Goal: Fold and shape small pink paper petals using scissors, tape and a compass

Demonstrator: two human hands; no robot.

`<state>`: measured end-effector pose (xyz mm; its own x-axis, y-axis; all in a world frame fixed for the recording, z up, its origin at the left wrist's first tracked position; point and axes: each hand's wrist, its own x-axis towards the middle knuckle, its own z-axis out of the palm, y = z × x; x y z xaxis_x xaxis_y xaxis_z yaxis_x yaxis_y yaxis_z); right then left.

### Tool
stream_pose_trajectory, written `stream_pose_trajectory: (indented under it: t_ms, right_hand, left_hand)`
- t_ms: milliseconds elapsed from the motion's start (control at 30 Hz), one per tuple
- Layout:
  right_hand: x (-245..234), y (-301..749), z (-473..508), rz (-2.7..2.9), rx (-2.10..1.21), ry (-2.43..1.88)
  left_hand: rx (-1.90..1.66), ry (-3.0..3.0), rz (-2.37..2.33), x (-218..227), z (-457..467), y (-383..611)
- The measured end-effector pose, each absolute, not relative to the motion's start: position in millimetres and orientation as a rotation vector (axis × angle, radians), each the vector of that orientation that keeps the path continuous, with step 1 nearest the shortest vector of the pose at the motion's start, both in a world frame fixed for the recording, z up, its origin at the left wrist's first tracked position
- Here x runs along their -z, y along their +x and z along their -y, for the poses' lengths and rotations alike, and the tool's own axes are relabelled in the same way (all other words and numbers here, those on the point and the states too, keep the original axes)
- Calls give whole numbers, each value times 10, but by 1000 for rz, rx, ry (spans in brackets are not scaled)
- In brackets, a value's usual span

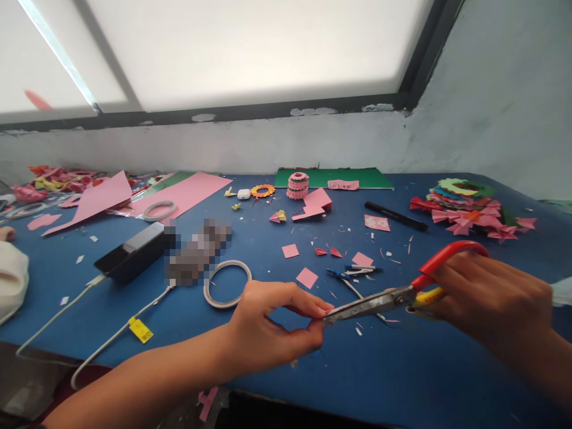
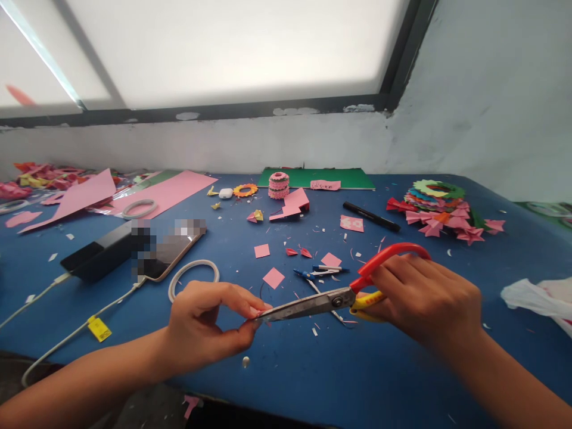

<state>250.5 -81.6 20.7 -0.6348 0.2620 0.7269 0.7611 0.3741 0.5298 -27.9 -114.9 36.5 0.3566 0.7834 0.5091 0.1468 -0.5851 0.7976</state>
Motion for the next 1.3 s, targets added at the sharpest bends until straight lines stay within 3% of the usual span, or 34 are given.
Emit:
stream_pose_trajectory:
  t_ms: [633, 767, 900, 1000, 1300]
  right_hand:
    - [-130, 2464, 742, 2025, 1174, -986]
    - [-24, 2549, 620, 1951, 931, -1488]
    - [39, 2728, 474, 2026, 316, -1982]
    - [84, 2878, 380, 2053, 131, -1987]
    - [110, 2875, 306, 2046, -2, -1849]
  left_hand:
    - [-1255, 1973, -780, -371, 1136, -259]
    - [-1215, 1927, -860, -388, 1144, -258]
    - [-1085, 1796, -900, -401, 1150, -283]
    - [-980, 1565, -877, -407, 1126, -308]
    - [-1020, 1273, -955, -423, 946, -342]
